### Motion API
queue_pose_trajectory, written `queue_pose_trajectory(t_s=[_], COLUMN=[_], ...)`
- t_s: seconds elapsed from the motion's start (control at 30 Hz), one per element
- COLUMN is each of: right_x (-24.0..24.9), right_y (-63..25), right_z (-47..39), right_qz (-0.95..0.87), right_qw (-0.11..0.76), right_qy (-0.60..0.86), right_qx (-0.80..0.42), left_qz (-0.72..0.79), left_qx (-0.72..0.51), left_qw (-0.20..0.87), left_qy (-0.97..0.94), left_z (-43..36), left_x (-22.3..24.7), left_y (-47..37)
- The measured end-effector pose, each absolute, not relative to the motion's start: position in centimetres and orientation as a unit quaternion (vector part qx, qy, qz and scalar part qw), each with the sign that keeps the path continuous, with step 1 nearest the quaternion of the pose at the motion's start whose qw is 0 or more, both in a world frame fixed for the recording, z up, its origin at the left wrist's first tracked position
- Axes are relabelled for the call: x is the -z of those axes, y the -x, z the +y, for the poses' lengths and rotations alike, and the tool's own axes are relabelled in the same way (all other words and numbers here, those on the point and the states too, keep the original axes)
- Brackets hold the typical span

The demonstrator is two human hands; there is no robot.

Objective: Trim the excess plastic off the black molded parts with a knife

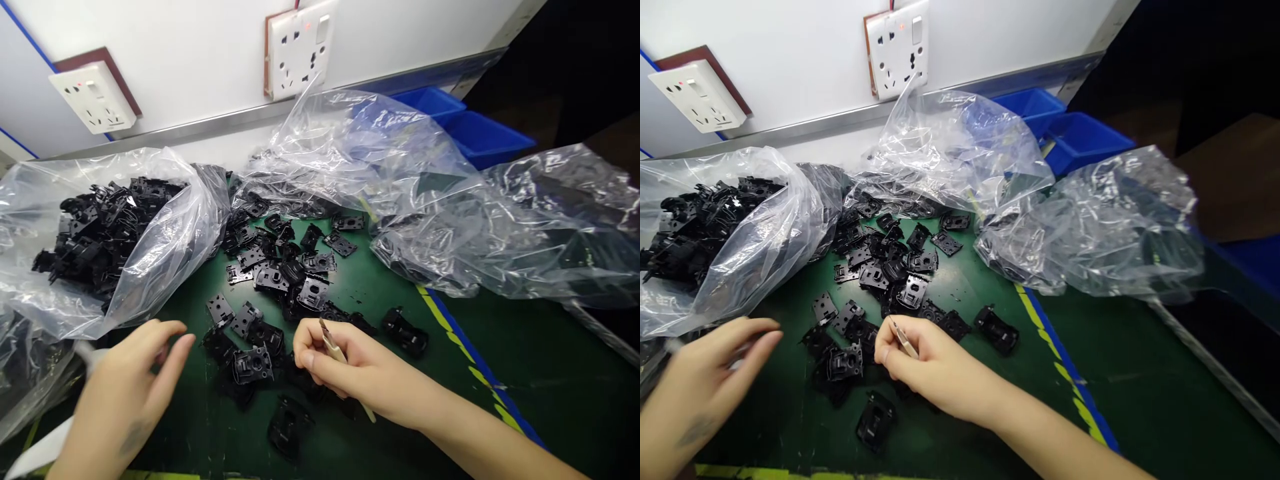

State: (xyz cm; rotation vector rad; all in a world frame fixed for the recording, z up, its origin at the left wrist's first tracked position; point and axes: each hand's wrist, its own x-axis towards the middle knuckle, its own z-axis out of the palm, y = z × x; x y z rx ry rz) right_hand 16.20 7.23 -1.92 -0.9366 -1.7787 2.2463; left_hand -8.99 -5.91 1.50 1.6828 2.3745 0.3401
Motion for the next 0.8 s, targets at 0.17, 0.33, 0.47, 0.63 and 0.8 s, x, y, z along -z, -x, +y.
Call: queue_pose_trajectory(t_s=[0.17, 0.33, 0.47, 0.63, 0.8], right_x=[1.9, 1.7, 1.6, 1.9, 1.4], right_y=[-16.2, -16.3, -16.3, -16.1, -16.3], right_z=[7.4, 7.5, 7.5, 7.1, 7.0], right_qz=[-0.576, -0.552, -0.486, -0.448, -0.459], right_qw=[0.109, 0.099, 0.089, 0.075, 0.116], right_qy=[0.298, 0.288, 0.282, 0.24, 0.252], right_qx=[-0.753, -0.776, -0.822, -0.858, -0.844], left_qz=[0.784, 0.773, 0.66, 0.515, 0.492], left_qx=[0.017, -0.091, -0.314, -0.483, -0.529], left_qw=[0.177, 0.111, 0.029, 0.097, 0.229], left_qy=[-0.594, -0.618, -0.682, -0.702, -0.652], left_z=[-1.9, -1.3, -1.1, -1.7, -1.6], left_x=[-0.1, -1.5, -1.3, 2.4, 3.3], left_y=[7.5, 7.0, 4.7, 2.1, 1.6])
